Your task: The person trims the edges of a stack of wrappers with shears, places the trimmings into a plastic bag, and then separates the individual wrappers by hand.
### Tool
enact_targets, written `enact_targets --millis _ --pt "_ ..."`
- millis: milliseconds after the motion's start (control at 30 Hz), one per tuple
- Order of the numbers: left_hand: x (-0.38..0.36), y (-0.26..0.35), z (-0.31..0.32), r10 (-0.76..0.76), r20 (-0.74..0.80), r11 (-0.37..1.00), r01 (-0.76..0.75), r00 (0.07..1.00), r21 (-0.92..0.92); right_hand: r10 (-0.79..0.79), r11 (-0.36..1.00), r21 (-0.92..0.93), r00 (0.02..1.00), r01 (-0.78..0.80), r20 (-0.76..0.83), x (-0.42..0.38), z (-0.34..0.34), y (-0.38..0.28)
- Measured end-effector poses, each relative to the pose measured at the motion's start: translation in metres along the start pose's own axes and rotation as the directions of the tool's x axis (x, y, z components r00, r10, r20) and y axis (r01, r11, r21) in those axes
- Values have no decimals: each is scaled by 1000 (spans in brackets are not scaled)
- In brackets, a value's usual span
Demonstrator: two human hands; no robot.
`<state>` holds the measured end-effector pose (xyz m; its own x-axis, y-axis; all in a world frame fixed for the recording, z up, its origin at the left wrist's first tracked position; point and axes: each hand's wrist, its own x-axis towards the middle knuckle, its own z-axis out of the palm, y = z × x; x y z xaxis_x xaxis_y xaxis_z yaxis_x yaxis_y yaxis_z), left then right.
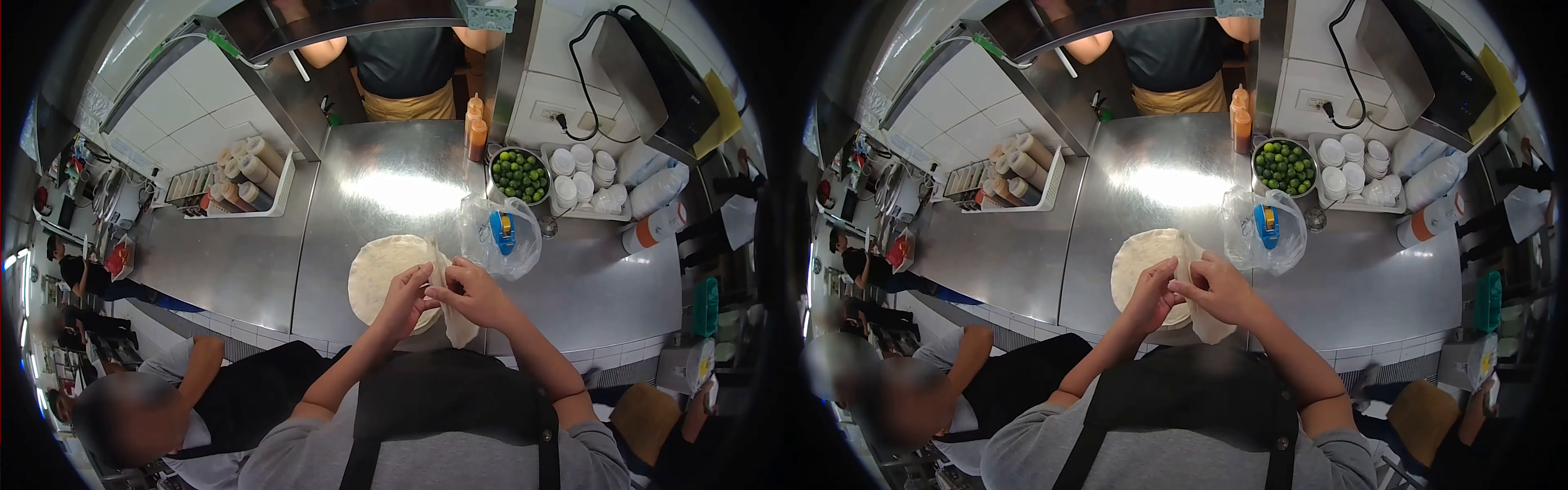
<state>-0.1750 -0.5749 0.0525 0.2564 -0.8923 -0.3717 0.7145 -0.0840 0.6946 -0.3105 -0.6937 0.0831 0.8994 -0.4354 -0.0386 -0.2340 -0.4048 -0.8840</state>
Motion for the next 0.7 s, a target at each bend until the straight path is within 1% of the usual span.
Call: enact_targets --millis 100,133,200,267,300,367,433,500,533,600,633,700 --pt "4 -3 -2 19 14 1000 -19 1000 3 -15 1000 21 999 16 -40 -1 -3 5" --pt "5 -2 0 32 -8 999 -32 999 -2 -14 1000 19 999 15 -40 -1 -5 5" --pt "7 -4 -1 41 -28 999 -41 999 -8 -18 997 79 999 20 -28 -1 -8 7" --pt "9 -3 -5 77 21 994 -79 997 77 -21 997 68 999 24 -42 -1 -10 4" --pt "9 -1 -3 76 22 994 -78 997 79 -28 998 56 998 31 -53 -1 -11 2" --pt "6 2 5 112 3 971 -110 994 214 -29 998 53 998 31 -52 -2 -11 -2" --pt "4 4 12 104 -23 971 -96 994 217 -31 998 49 998 33 -52 -2 -9 -3" --pt "5 2 15 93 -49 972 -80 994 219 -5 999 51 996 10 -86 -2 -3 -3" --pt "7 0 16 122 -55 967 -106 991 233 -6 999 51 996 10 -88 -1 1 1" --pt "5 -5 13 147 -63 961 -127 987 245 -12 1000 -14 987 10 -162 0 14 13" --pt "7 -8 10 166 -68 954 -143 984 262 -17 1000 -18 986 14 -166 2 19 17" --pt "11 -12 6 181 -78 948 -153 980 279 69 980 198 961 -14 -269 2 32 24"
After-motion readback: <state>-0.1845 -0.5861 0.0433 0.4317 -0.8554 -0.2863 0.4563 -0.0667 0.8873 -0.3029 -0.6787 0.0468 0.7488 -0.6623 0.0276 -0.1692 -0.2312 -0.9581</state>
